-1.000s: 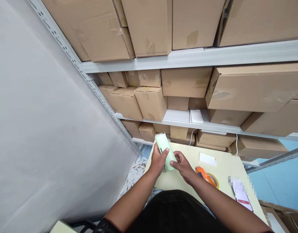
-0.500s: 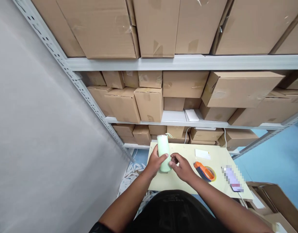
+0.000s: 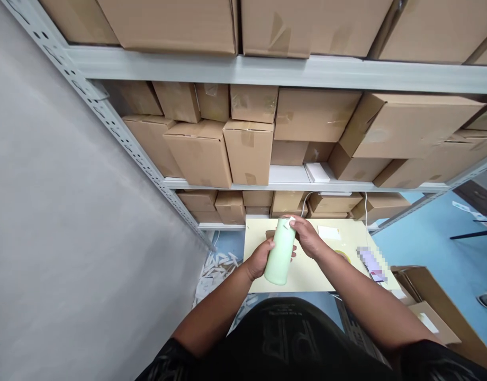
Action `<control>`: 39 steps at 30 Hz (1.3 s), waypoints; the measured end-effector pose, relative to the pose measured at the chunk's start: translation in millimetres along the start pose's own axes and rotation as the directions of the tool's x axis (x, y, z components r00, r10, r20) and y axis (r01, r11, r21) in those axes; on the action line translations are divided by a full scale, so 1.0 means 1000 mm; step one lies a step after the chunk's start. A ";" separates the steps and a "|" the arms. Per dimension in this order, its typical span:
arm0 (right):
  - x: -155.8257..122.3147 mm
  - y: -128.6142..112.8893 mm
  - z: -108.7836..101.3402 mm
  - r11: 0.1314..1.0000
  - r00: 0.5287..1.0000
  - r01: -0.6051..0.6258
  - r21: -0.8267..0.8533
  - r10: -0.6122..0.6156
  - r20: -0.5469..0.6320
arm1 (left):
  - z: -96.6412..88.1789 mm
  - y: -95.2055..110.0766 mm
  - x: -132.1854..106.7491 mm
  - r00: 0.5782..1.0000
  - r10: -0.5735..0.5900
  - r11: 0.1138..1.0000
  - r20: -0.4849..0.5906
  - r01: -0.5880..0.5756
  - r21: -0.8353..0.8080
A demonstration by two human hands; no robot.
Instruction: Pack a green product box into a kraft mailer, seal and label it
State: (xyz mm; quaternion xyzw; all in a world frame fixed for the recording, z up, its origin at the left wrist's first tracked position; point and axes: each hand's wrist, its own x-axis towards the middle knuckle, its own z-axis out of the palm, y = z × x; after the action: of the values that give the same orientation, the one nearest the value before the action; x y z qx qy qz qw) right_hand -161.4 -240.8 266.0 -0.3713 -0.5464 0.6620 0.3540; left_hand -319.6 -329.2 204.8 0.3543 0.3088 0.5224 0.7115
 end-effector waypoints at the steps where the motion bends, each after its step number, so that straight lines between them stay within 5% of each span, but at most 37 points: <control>1: 0.003 0.003 -0.003 0.998 0.997 0.031 -0.049 -0.034 -0.063 | -0.007 -0.001 0.002 0.995 0.029 0.990 -0.091 -0.016 0.144; 3: 0.010 0.008 -0.015 0.976 0.970 0.109 -0.188 -0.147 -0.196 | -0.024 -0.003 0.003 0.945 0.156 0.861 -0.287 0.013 0.509; 5: 0.017 0.011 -0.031 0.931 0.923 0.159 -0.329 -0.259 -0.285 | -0.040 -0.006 0.004 0.869 0.281 0.622 -0.407 0.157 0.767; 7: 0.021 0.012 -0.045 0.898 0.887 0.168 -0.406 -0.318 -0.336 | -0.052 -0.011 0.005 0.829 0.301 0.448 -0.472 0.314 0.837; 9: 0.024 0.016 -0.052 0.891 0.875 0.178 -0.417 -0.338 -0.348 | -0.060 -0.020 0.008 0.826 0.243 0.373 -0.508 0.404 0.835; 14: 0.033 0.037 -0.039 0.915 0.918 0.206 -0.347 -0.304 -0.257 | -0.072 -0.043 0.022 0.841 0.075 0.439 -0.536 0.455 0.775; 19: 0.044 0.069 -0.027 0.911 0.959 0.128 -0.392 -0.214 -0.184 | -0.087 -0.056 0.023 0.834 0.023 0.487 -0.552 0.473 0.735; 27: 0.039 0.099 -0.037 0.692 0.962 0.181 -0.699 -0.271 -0.019 | -0.089 -0.063 0.021 0.810 -0.021 0.559 -0.586 0.495 0.665; 34: 0.031 0.138 -0.035 0.452 0.931 0.349 -0.821 -0.271 0.246 | -0.081 -0.062 0.024 0.816 0.001 0.547 -0.578 0.483 0.684; 39: 0.023 0.152 -0.040 0.385 0.923 0.379 -0.842 -0.224 0.313 | -0.079 -0.061 0.025 0.834 0.012 0.515 -0.552 0.468 0.718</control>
State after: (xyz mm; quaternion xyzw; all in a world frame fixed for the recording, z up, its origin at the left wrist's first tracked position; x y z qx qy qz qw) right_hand -146.9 -225.1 108.9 -0.3448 -0.8934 0.2256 0.1788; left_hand -345.1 -303.1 108.7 0.4567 0.7331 0.2814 0.4182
